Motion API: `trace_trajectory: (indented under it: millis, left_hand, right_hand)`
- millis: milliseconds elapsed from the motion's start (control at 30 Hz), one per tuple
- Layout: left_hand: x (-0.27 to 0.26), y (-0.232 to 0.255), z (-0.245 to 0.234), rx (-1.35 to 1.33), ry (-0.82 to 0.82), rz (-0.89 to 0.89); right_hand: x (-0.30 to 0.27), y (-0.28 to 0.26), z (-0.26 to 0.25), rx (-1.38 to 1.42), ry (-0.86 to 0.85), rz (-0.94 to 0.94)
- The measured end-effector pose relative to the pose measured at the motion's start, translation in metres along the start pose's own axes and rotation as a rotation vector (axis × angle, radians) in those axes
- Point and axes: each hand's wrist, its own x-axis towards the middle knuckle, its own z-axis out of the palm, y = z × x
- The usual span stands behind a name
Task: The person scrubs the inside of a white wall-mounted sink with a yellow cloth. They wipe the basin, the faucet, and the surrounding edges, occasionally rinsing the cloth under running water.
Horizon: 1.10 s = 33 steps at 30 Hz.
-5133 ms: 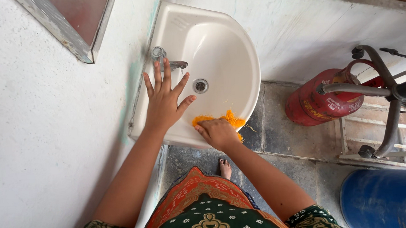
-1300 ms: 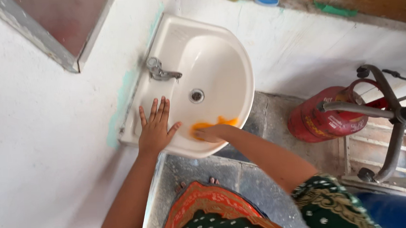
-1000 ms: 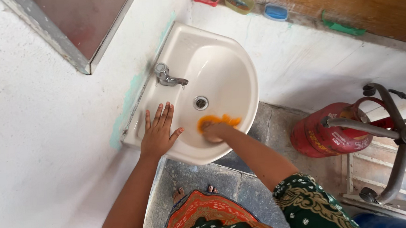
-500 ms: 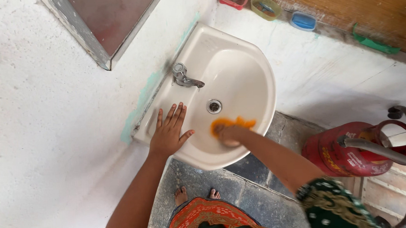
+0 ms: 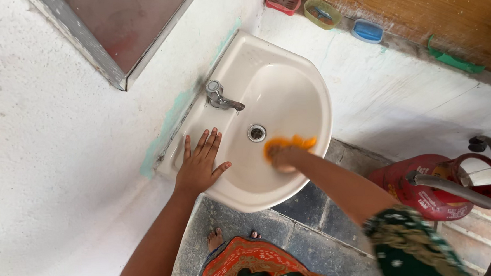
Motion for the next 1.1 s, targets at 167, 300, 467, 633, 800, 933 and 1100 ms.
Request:
trace_trajectory:
  millis: [167, 300, 467, 633, 800, 933, 1100]
  left_hand:
    - [-0.001, 0.0, -0.001, 0.011, 0.03, 0.016]
    - [0.003, -0.001, -0.002, 0.012, -0.027, -0.001]
    - [-0.001, 0.0, 0.0, 0.031, 0.015, 0.001]
    - [-0.001, 0.001, -0.003, 0.029, 0.042, 0.005]
    - [-0.002, 0.001, -0.002, 0.028, 0.004, 0.026]
    - [0.004, -0.003, 0.004, 0.054, 0.048, 0.057]
    - [-0.003, 0.0, 0.0, -0.002, 0.053, 0.05]
  right_hand:
    - [0.042, 0.035, 0.03, -0.114, -0.029, -0.208]
    - [0.067, 0.106, -0.008, -0.217, 0.231, 0.111]
    - [0.086, 0.068, 0.023, 0.156, 0.0, -0.065]
    - [0.044, 0.029, 0.049, 0.234, -0.045, -0.19]
    - [0.041, 0.085, 0.005, -0.306, 0.16, -0.04]
    - [0.066, 0.125, -0.038, -0.375, 0.329, 0.192]
    - [0.097, 0.136, -0.083, -0.377, 0.465, 0.182]
